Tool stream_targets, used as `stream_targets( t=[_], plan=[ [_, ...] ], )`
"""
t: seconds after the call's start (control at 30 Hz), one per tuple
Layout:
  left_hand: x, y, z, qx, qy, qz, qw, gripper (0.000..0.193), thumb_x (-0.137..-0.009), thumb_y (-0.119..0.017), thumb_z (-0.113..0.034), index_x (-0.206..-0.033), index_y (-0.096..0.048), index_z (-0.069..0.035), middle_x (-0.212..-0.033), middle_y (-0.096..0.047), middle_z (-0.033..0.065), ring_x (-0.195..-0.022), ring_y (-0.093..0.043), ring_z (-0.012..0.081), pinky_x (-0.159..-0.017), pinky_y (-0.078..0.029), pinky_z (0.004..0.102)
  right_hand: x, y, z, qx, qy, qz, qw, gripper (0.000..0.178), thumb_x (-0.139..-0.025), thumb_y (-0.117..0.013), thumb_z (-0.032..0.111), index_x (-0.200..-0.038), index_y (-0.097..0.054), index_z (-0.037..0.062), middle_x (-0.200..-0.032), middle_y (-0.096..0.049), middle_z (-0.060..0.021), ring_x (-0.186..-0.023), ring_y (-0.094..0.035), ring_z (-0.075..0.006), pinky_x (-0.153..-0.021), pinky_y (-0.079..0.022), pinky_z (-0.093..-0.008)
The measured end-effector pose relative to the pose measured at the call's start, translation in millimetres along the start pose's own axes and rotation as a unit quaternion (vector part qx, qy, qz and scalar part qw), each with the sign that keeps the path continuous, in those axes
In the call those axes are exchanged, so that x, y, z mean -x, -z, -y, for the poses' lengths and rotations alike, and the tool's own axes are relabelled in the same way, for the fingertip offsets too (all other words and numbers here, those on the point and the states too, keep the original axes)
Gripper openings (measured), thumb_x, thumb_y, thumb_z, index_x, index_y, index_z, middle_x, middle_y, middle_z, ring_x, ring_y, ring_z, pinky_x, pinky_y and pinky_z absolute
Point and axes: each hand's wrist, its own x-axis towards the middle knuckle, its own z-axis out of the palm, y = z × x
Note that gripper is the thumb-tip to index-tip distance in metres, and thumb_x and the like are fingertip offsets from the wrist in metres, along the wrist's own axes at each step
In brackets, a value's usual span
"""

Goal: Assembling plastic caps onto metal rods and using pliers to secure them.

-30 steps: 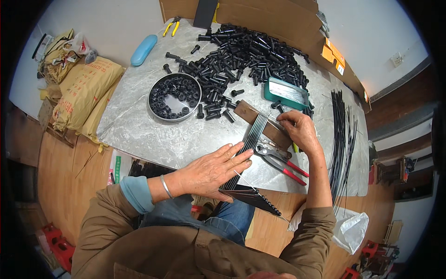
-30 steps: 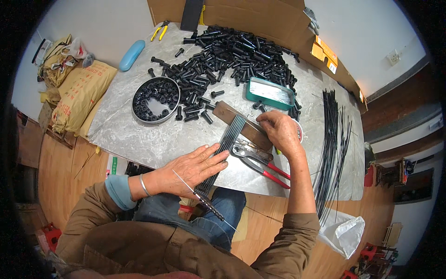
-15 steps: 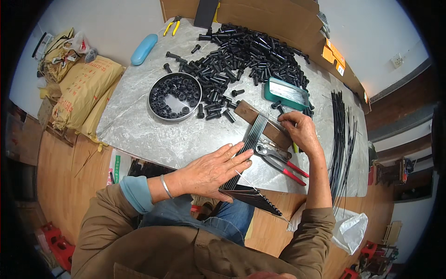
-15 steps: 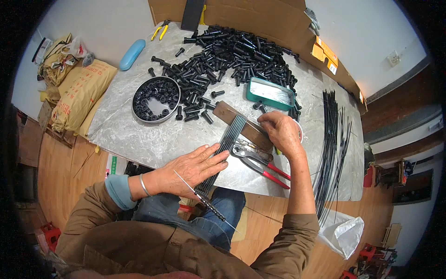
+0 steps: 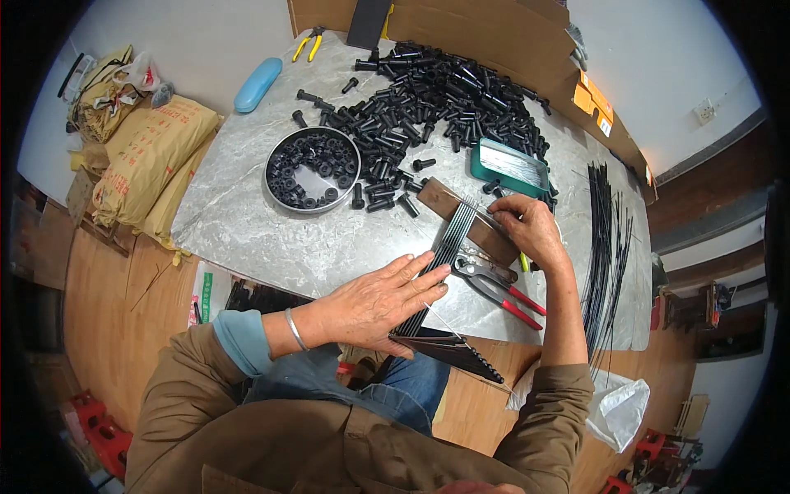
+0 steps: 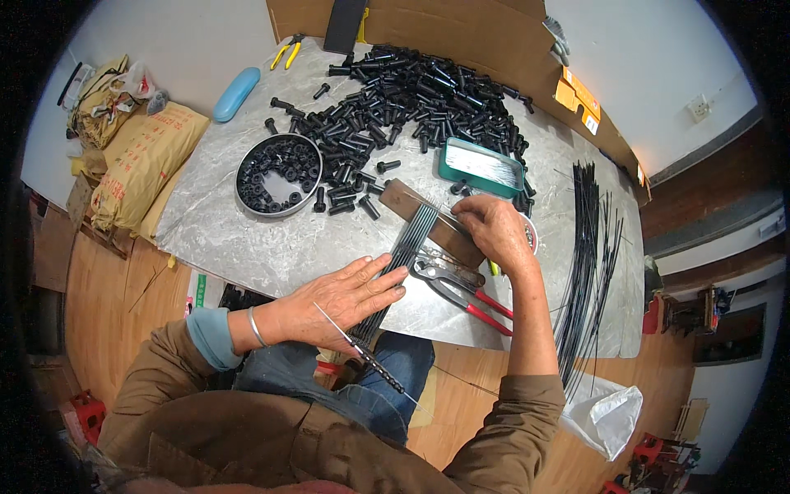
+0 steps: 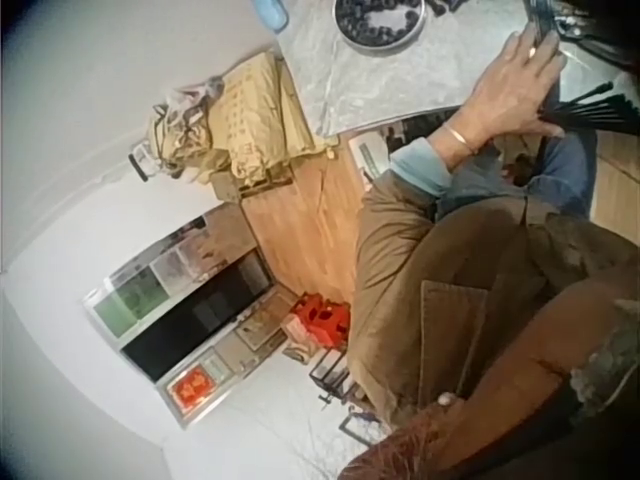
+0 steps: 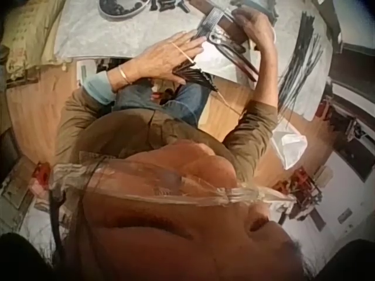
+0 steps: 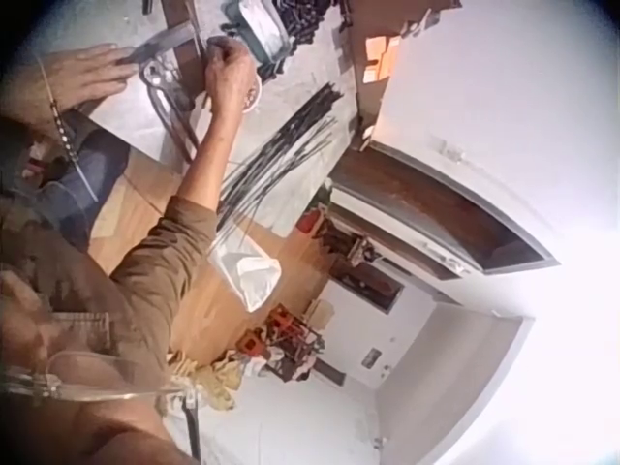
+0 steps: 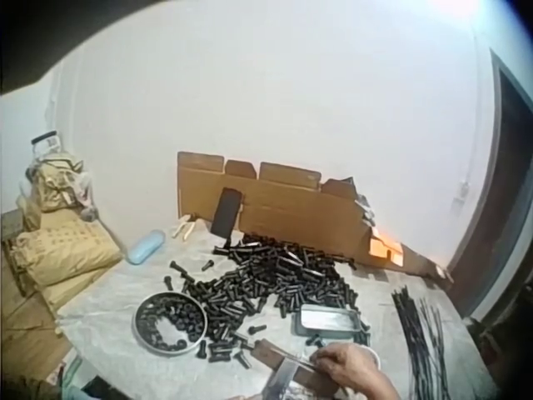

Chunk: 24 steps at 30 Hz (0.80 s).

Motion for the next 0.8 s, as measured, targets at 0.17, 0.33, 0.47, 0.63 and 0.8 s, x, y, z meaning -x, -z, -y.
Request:
stream_targets(
  t=[0.17,0.33,0.47,0.63,0.8],
  plan=[
    [0.8,-1.0,0.8,0.004,0.001,0.002,1.000,0.096,-0.068,-0.075,-0.050,-0.137,-0.036,0.003,-0.150,-0.023,0.0176,-0.139,-0.021,0.0373,-0.114,-0.023,0.0459,-3.6,-1.1,7.3,0.019,0.005,0.008,1.000,0.018,-0.080,-0.061,0.008,-0.095,-0.070,0.0026,-0.090,-0.069,-0.0131,-0.083,-0.066,-0.0262,-0.077,-0.050,-0.0342],
    [0.5,-2.7,1.1,0.007,-0.001,-0.003,1.000,0.096,-0.068,-0.075,-0.051,-0.137,-0.036,0.003,-0.150,-0.023,0.0178,-0.139,-0.020,0.0372,-0.115,-0.022,0.0457,-6.5,-0.6,-0.1,0.011,0.013,0.003,1.000,0.018,-0.079,-0.060,0.007,-0.093,-0.069,0.0022,-0.089,-0.069,-0.0138,-0.083,-0.066,-0.0273,-0.077,-0.050,-0.0347],
    [1.6,-3.9,2.1,0.007,-0.001,-0.006,1.000,0.096,-0.068,-0.075,-0.051,-0.137,-0.036,0.004,-0.150,-0.023,0.0183,-0.139,-0.020,0.0372,-0.115,-0.022,0.0456,-3.1,-1.0,11.3,0.062,0.014,-0.009,0.998,0.017,-0.079,-0.060,0.008,-0.092,-0.069,0.0025,-0.090,-0.068,-0.0150,-0.085,-0.066,-0.0294,-0.077,-0.050,-0.0356],
    [2.7,-8.0,3.4,0.024,-0.003,-0.032,0.999,0.107,-0.058,-0.080,-0.051,-0.140,-0.032,0.000,-0.151,-0.023,0.0176,-0.140,-0.019,0.0366,-0.115,-0.022,0.0465,-4.1,-1.7,10.3,0.070,0.034,-0.010,0.997,0.016,-0.079,-0.061,0.009,-0.092,-0.069,0.0035,-0.090,-0.068,-0.0149,-0.085,-0.066,-0.0303,-0.078,-0.050,-0.0363],
    [2.0,-8.5,3.8,0.022,-0.002,-0.032,0.999,0.106,-0.059,-0.079,-0.051,-0.139,-0.032,0.001,-0.150,-0.023,0.0177,-0.140,-0.020,0.0370,-0.115,-0.022,0.0467,-7.5,-6.2,-0.3,0.018,0.033,-0.013,0.999,0.016,-0.079,-0.060,0.008,-0.092,-0.069,0.0035,-0.090,-0.068,-0.0143,-0.085,-0.066,-0.0297,-0.078,-0.050,-0.0359]
  ],
)
